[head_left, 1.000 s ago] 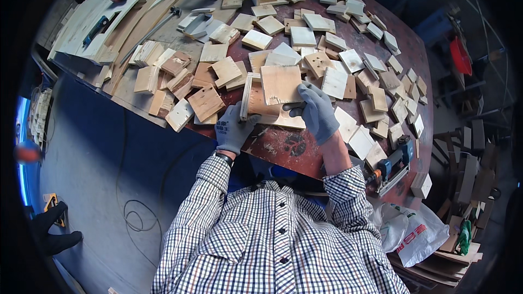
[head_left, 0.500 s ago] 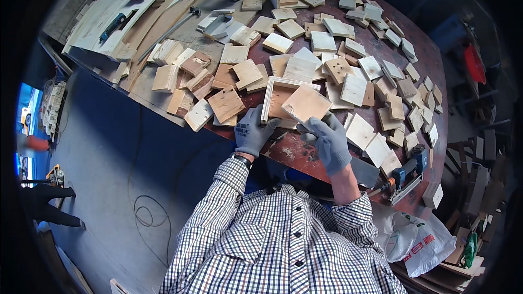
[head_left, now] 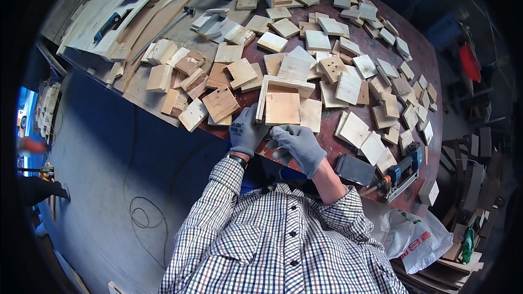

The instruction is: The person assembles small wooden boxes by hand, picking up pre-cut wooden pieces from a table and fitting them together. The person repeatedly forms box shapes and places them on the table among many other pieces.

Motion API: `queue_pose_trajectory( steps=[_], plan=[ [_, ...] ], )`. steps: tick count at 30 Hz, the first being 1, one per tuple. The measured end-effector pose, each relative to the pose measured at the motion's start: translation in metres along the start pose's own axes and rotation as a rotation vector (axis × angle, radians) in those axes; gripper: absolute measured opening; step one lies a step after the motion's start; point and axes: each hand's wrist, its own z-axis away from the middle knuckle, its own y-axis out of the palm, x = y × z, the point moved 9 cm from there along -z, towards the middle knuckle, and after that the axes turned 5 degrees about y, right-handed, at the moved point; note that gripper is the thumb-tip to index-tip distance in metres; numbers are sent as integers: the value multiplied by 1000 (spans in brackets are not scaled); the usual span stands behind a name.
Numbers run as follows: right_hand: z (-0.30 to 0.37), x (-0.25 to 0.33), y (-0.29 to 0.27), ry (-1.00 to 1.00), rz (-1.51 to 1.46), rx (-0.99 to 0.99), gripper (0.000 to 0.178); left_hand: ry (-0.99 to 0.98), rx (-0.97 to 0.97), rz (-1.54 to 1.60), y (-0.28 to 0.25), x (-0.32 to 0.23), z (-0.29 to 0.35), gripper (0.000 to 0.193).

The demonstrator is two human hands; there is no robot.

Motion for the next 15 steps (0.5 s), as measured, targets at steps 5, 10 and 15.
queue_pose_trajectory(
  steps=[5, 10, 15],
  plan=[
    [-2, 15, -41, -457, 735, -494, 43, -38, 10, 5, 1, 3, 3, 47],
    [39, 48, -14, -1006, 1240, -789, 61, -6, -26, 23, 0, 5, 1, 43],
    [19, 35, -15, -929, 1308, -778, 67, -26, 14, 29, 1, 6, 4, 56]
  ],
)
